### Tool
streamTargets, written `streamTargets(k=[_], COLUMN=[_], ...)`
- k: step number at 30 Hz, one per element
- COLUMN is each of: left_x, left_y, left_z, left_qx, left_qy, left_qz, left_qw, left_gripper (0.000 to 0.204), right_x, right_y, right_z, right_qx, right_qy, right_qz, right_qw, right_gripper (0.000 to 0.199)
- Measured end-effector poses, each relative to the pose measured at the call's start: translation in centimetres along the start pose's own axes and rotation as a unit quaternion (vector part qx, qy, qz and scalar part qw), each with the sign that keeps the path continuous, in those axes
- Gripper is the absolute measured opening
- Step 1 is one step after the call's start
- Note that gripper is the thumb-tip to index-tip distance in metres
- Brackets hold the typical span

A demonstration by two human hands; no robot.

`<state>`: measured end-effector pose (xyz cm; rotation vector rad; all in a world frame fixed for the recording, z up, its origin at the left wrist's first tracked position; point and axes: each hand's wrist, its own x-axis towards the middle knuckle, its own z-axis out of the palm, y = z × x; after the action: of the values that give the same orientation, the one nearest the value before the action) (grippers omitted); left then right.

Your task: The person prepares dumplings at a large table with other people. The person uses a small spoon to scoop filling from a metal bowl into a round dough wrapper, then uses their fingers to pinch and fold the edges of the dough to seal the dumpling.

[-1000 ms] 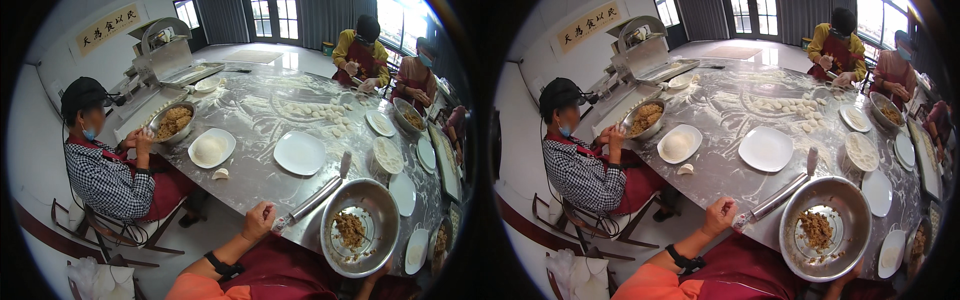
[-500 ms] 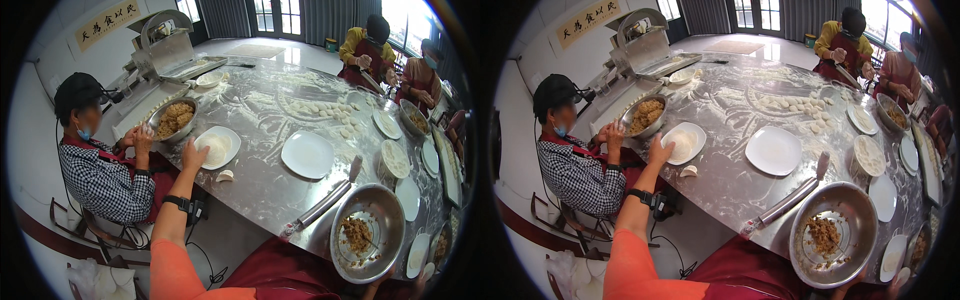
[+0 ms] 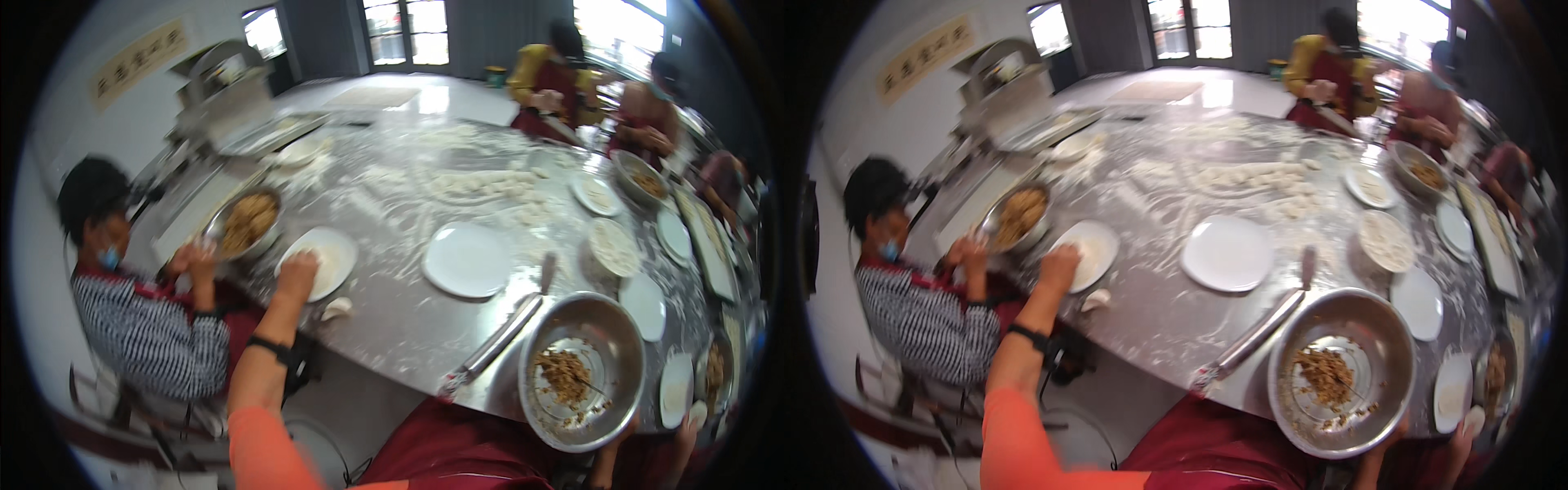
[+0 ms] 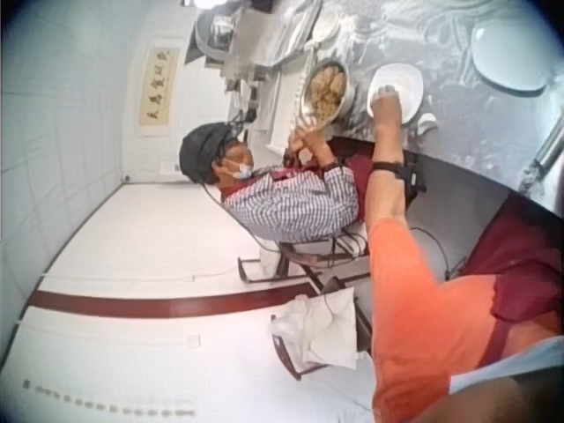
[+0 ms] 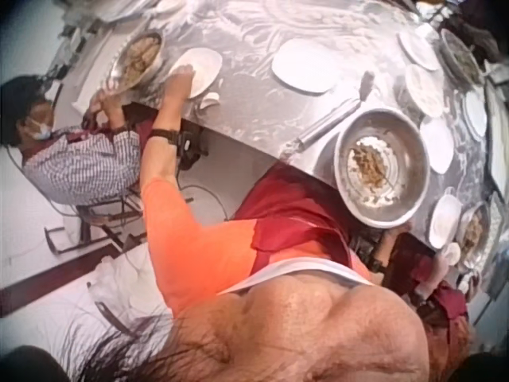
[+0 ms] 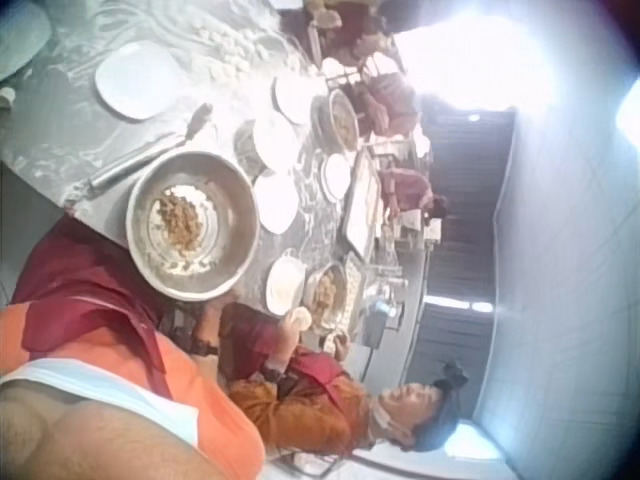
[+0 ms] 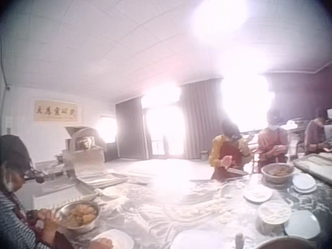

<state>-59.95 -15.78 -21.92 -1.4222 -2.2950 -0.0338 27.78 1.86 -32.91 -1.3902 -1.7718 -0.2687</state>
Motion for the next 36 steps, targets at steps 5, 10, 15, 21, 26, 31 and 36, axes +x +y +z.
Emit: streamTargets(k=[5, 10, 15, 21, 26, 31, 36], left_x=[-5.3, -6.6, -5.7, -1.2, 0.7, 1.2, 1.0], left_y=[-0.4, -1.2, -1.0, 0.9, 2.1, 2.1, -0.8], left_z=[0.9, 1.0, 1.1, 2.0, 2.0, 2.1, 0.5], left_qx=[0.107, 0.192, 0.193, 0.169, 0.143, 0.077, -0.166], left_qy=[-0.003, -0.002, 0.017, -0.004, -0.021, -0.024, 0.094], left_qz=[0.032, 0.052, 0.05, 0.011, -0.033, -0.142, -0.379], left_qw=[0.994, 0.98, 0.98, 0.986, 0.989, 0.987, 0.906], left_gripper=[0.019, 0.011, 0.015, 0.016, 0.018, 0.021, 0.025], right_x=[0.1, -0.2, 0.1, 1.0, 0.0, -0.1, 0.1], right_y=[1.6, 3.0, 2.9, 2.2, 3.8, 3.5, 2.8], right_z=[-0.3, -1.2, -2.6, -3.4, -2.6, -2.5, -3.4], right_qx=[0.005, 0.007, -0.005, 0.001, -0.001, 0.002, 0.006], right_qy=[0.007, -0.003, 0.015, 0.014, 0.015, 0.017, 0.005], right_qz=[-0.011, 0.003, -0.013, -0.014, -0.007, -0.014, 0.006], right_qw=[1.0, 1.0, 1.0, 1.0, 1.0, 1.0, 1.0], right_gripper=[0.013, 0.015, 0.019, 0.021, 0.022, 0.021, 0.02])
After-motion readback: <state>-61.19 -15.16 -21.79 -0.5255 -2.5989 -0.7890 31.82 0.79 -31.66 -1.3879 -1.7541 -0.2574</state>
